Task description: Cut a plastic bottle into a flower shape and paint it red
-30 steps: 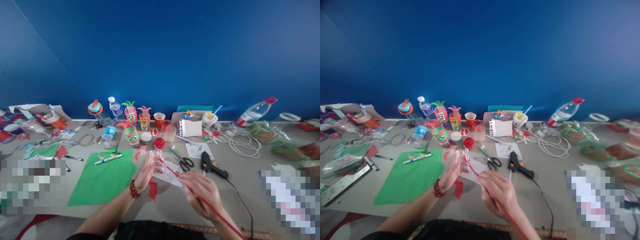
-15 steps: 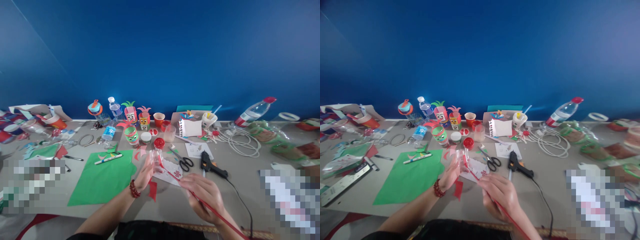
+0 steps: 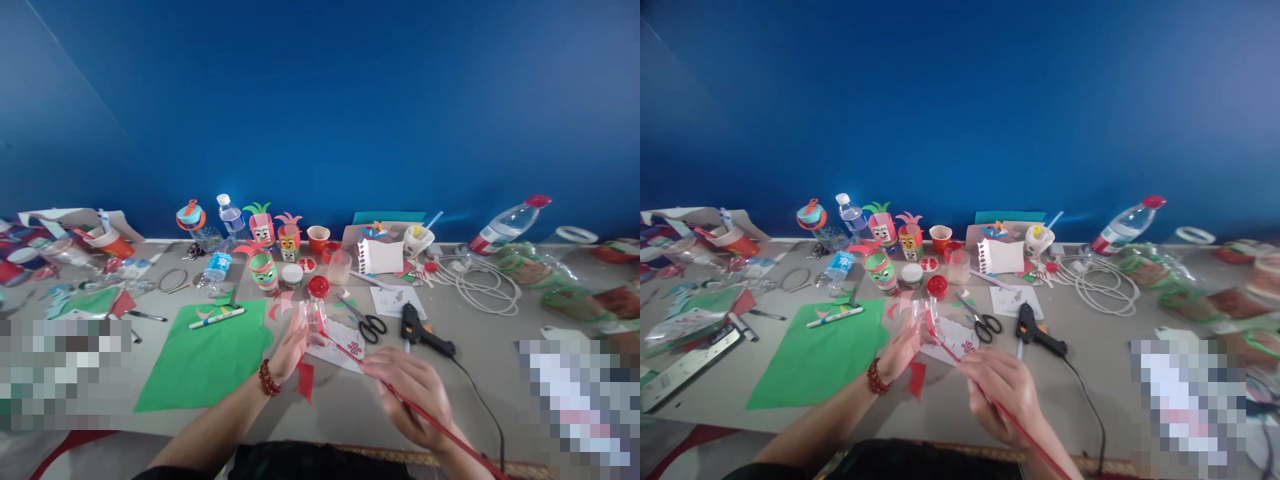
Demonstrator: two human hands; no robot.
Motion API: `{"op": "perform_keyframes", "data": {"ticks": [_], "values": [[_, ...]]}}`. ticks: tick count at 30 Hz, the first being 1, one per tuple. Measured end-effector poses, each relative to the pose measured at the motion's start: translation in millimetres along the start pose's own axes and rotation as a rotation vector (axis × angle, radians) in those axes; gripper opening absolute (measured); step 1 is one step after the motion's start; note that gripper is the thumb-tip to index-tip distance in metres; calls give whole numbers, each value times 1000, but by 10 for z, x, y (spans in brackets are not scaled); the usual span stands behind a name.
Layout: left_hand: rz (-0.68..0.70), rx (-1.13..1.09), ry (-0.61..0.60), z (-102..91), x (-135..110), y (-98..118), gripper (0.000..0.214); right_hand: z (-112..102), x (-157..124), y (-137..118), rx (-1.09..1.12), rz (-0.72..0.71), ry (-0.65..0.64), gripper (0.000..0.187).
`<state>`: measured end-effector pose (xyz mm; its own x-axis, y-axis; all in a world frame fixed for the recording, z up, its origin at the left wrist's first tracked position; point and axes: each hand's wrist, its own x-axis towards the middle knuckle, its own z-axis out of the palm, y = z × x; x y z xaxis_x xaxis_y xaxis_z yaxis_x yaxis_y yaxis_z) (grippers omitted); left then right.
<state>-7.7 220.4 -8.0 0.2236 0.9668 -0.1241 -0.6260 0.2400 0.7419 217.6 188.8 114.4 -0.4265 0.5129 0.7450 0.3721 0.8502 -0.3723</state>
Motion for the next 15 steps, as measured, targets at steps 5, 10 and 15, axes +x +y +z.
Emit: {"op": "perform_keyframes", "data": {"ticks": [5, 10, 15], "values": [[-3, -15, -1, 5, 3, 13, 61, -29, -59, 47, 132, 267, 94, 25], [-10, 10, 8, -6, 3, 31, 49, 14, -151, 217, 451, 549, 192, 21], [-24, 19, 49, -4, 2, 44, 59, 57, -111, 305, 530, 613, 210, 20]]}}
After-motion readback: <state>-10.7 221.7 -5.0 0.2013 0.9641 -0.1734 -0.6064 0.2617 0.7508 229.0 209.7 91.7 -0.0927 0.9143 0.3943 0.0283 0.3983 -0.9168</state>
